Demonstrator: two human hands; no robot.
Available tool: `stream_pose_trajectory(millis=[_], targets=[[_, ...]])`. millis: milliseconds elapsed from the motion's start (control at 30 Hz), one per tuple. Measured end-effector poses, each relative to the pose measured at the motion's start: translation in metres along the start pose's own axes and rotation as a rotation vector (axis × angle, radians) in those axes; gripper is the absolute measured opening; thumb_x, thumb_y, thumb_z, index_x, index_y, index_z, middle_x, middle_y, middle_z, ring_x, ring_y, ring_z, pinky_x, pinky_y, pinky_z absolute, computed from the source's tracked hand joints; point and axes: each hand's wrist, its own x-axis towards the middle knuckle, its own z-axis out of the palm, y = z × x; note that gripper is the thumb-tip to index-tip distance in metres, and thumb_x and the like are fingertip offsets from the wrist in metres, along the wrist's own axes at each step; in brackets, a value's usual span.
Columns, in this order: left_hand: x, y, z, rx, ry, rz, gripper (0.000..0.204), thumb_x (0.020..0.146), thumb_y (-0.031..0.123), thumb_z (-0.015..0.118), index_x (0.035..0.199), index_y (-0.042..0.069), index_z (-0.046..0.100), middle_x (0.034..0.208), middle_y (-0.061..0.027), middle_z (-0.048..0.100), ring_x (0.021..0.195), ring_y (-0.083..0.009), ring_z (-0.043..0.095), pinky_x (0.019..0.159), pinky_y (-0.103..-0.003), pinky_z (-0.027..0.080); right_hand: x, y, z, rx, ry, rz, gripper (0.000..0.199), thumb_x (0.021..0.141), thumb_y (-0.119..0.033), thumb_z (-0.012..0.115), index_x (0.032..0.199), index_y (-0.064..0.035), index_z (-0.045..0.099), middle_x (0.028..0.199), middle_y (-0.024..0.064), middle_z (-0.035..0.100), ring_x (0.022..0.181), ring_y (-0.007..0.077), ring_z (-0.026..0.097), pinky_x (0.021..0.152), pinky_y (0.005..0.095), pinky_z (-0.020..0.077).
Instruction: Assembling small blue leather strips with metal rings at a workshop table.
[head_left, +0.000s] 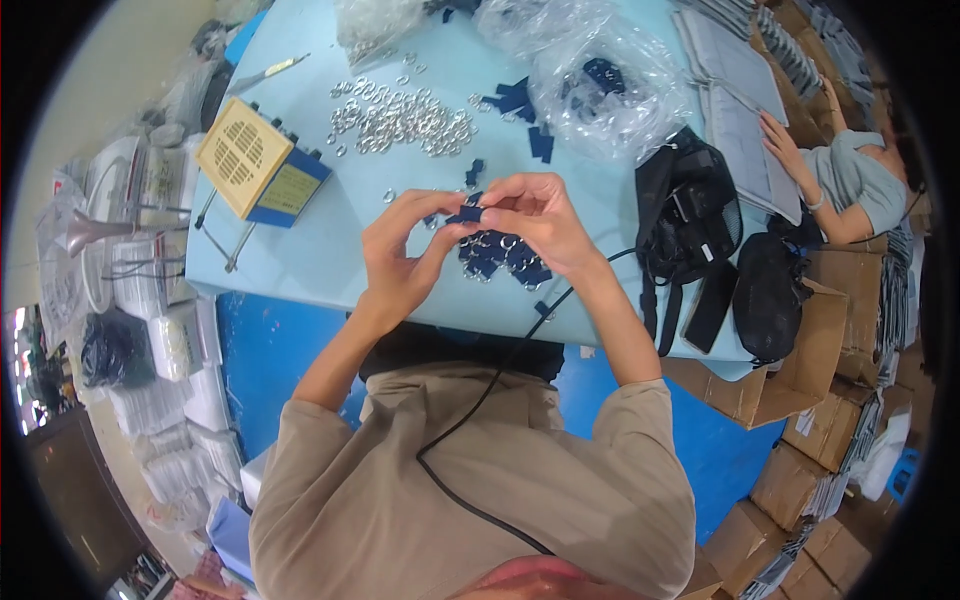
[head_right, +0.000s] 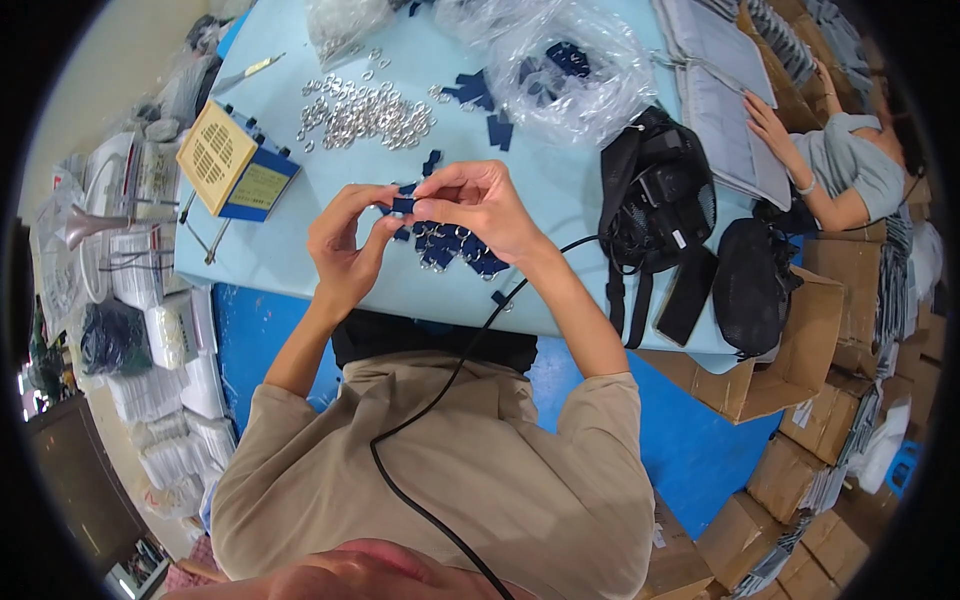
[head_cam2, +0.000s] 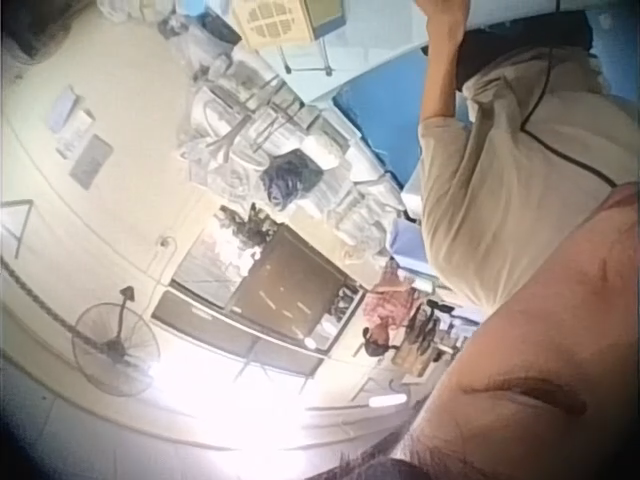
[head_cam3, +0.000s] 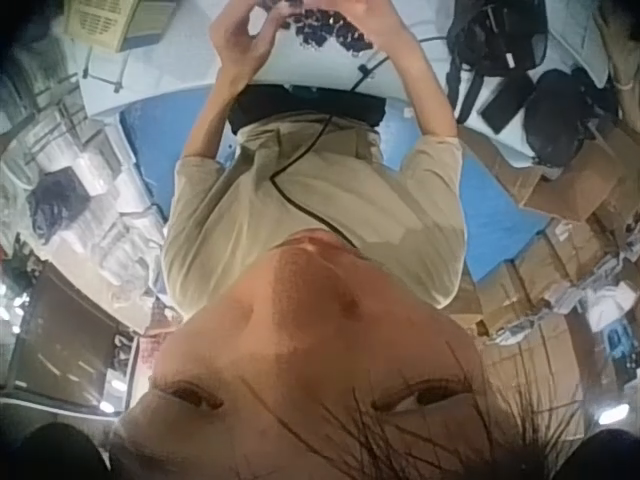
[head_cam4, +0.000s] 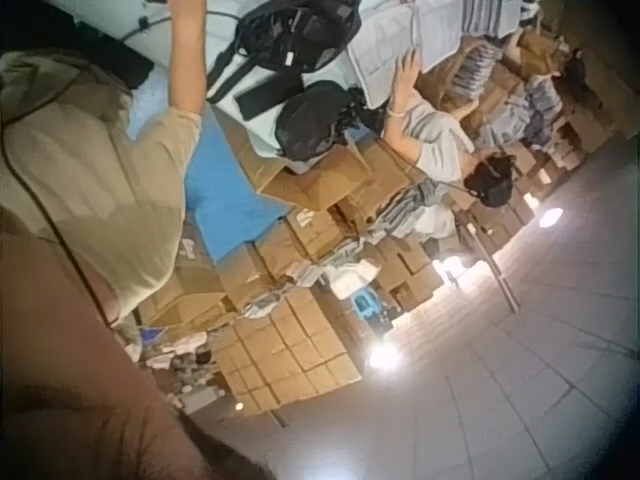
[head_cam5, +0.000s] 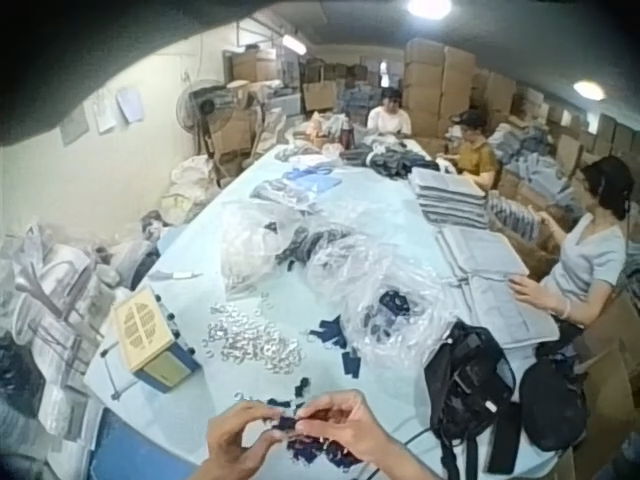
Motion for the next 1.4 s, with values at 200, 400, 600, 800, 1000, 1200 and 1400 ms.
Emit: stream_pose_trajectory(millis=[200, 400, 600, 800, 1000, 1200, 1400], targets=[[0.003, -0.015, -0.002, -0.248, -0.026, -0.217, 0.026, 0.091, -0.007, 0.072, 0.117, -0.005, 0.07, 0.106, -0.0113, 0.068, 0.097, -0.0171, 0.066, 0.085, -0.031, 0.056, 0.006, 0.008, -0.004, -0.059, 0.037, 0.098, 0.016, 0.09, 0.003, 0.076, 0.106, 0.0047, 0.073, 0.096, 0.0128, 0.075, 0.09, 0.0239, 0.076, 0.083, 0.0318, 0.062], [0.02, -0.032, -0.02, 0.03, -0.116, -0.247, 0.027, 0.09, -0.001, 0.076, 0.117, 0.002, 0.072, 0.105, -0.0083, 0.074, 0.098, -0.015, 0.068, 0.08, -0.03, 0.055, 0.011, -0.013, -0.015, -0.293, 0.237, -0.002, 0.018, 0.093, -0.003, 0.073, 0.11, 0.0038, 0.075, 0.097, 0.0121, 0.075, 0.086, 0.0189, 0.074, 0.082, 0.0296, 0.0596], [0.005, -0.034, -0.019, 0.34, -0.302, -0.268, 0.019, 0.084, 0.012, 0.081, 0.103, 0.005, 0.078, 0.097, -0.0097, 0.071, 0.086, -0.0282, 0.064, 0.077, -0.038, 0.053, 0.016, -0.004, -0.032, -0.528, 0.308, -0.001, 0.023, 0.094, -0.005, 0.073, 0.116, -0.0051, 0.078, 0.099, 0.0094, 0.075, 0.082, 0.0162, 0.073, 0.072, 0.0297, 0.0566], [0.005, -0.037, -0.017, 0.535, -0.391, -0.186, 0.016, 0.084, 0.014, 0.08, 0.098, 0.007, 0.078, 0.092, -0.0097, 0.067, 0.089, -0.0307, 0.062, 0.078, -0.042, 0.051, 0.014, 0.014, -0.046, -1.115, 0.332, -0.1, 0.023, 0.09, -0.009, 0.073, 0.111, -0.0096, 0.08, 0.097, 0.0129, 0.069, 0.074, 0.0223, 0.07, 0.069, 0.0329, 0.0549], [0.002, -0.033, -0.012, 0.579, -0.408, -0.242, 0.009, 0.09, 0.012, 0.073, 0.094, 0.005, 0.076, 0.092, -0.0114, 0.066, 0.094, -0.0328, 0.063, 0.08, -0.044, 0.052, 0.012, 0.008, -0.023, -1.222, 0.393, -0.162, 0.021, 0.089, -0.014, 0.075, 0.108, -0.0077, 0.078, 0.1, 0.012, 0.07, 0.081, 0.0246, 0.07, 0.072, 0.0363, 0.0553], [0.002, -0.034, -0.015, 0.45, -0.287, -0.232, 0.011, 0.094, 0.007, 0.068, 0.101, 0.0, 0.073, 0.095, -0.0143, 0.069, 0.086, -0.0348, 0.066, 0.075, -0.043, 0.053, 0.009, 0.012, 0.0, -1.086, 0.237, -0.4, 0.021, 0.087, -0.012, 0.078, 0.106, -0.0037, 0.077, 0.101, 0.0123, 0.071, 0.082, 0.0263, 0.07, 0.073, 0.0355, 0.0556], [0.018, -0.001, 0.0, 0.346, -0.077, -0.044, 0.014, 0.09, -0.001, 0.074, 0.104, -0.003, 0.074, 0.098, -0.0162, 0.075, 0.077, -0.0244, 0.071, 0.071, -0.033, 0.056, 0.006, 0.017, 0.012, -0.493, 0.238, -0.195, 0.019, 0.091, 0.002, 0.075, 0.11, 0.0046, 0.074, 0.104, 0.0122, 0.073, 0.097, 0.0161, 0.071, 0.087, 0.0289, 0.0582]])
